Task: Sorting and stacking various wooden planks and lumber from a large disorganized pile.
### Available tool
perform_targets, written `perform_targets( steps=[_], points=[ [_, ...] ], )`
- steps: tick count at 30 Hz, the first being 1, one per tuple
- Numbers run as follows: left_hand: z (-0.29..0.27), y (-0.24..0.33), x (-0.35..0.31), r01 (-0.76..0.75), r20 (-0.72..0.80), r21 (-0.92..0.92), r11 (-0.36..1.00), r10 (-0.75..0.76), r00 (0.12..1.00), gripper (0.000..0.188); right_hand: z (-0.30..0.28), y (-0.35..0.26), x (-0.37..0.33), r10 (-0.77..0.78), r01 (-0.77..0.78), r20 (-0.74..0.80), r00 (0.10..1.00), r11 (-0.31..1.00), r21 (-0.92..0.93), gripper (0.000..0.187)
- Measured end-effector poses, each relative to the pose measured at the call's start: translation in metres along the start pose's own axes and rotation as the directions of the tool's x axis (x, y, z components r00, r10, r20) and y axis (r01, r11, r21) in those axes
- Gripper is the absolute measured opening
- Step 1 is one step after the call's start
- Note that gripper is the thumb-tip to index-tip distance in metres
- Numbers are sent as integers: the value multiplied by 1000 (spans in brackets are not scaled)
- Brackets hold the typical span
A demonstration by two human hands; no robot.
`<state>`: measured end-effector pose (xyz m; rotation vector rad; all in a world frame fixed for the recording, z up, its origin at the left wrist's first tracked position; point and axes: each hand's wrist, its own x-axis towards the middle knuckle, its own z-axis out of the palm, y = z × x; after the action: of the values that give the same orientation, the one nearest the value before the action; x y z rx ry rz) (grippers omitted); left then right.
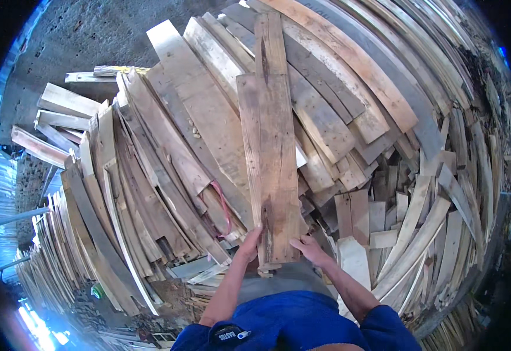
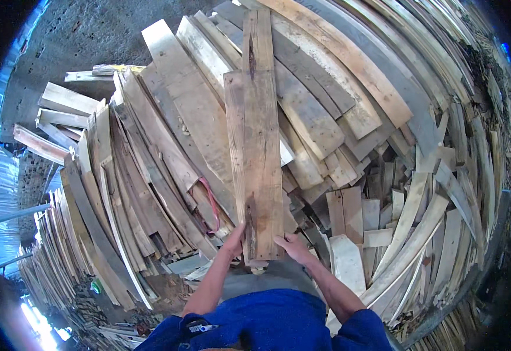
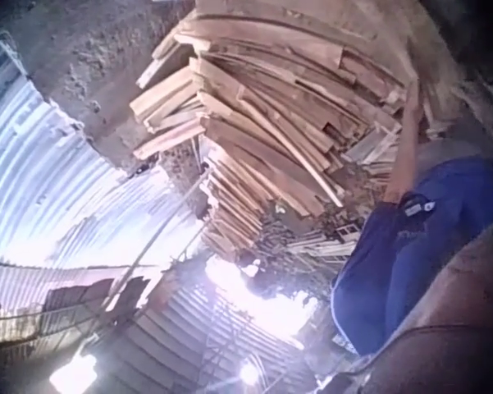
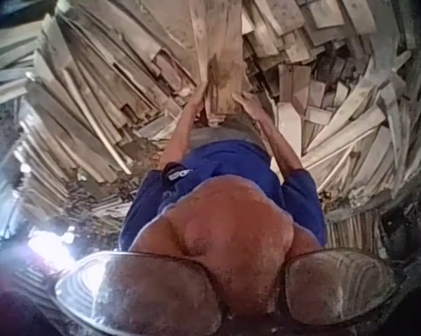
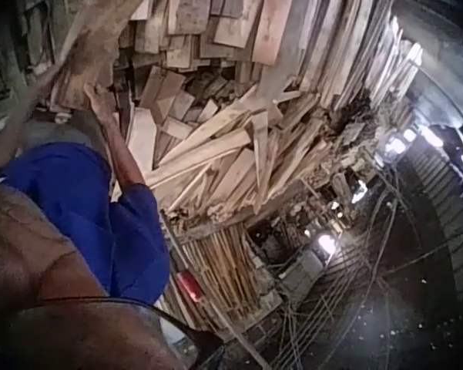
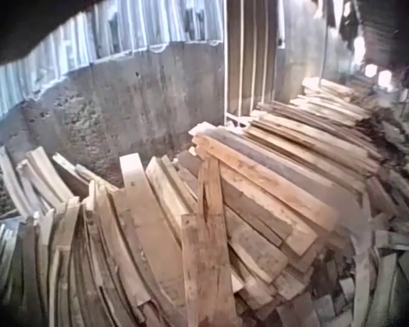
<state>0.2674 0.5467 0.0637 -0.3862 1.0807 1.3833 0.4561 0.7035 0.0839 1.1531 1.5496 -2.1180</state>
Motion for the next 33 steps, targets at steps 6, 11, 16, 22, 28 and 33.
perform_targets(
  steps=[6,11,16,22,28,33],
  points=[
    [4,35,-33,77,-23,203,976,-74,997,65,39,-59,-11,62,-40,40,997,909,-415,67],
    [-14,46,-47,14,-38,219,976,-6,999,68,54,-64,3,20,12,47,999,811,-585,71],
    [-52,44,-48,-155,0,307,939,163,987,74,76,-54,40,-64,63,0,998,984,-168,69],
    [-40,43,-72,-81,6,366,927,85,996,67,104,-72,57,-123,142,-321,939,989,38,55],
    [-9,5,-72,-70,89,-63,996,75,993,60,71,-76,25,-25,200,-414,910,901,385,49],
    [-12,-12,-57,-4,27,2,1000,4,1000,56,-18,-70,5,-167,67,-642,749,982,-177,50]
  ],
)
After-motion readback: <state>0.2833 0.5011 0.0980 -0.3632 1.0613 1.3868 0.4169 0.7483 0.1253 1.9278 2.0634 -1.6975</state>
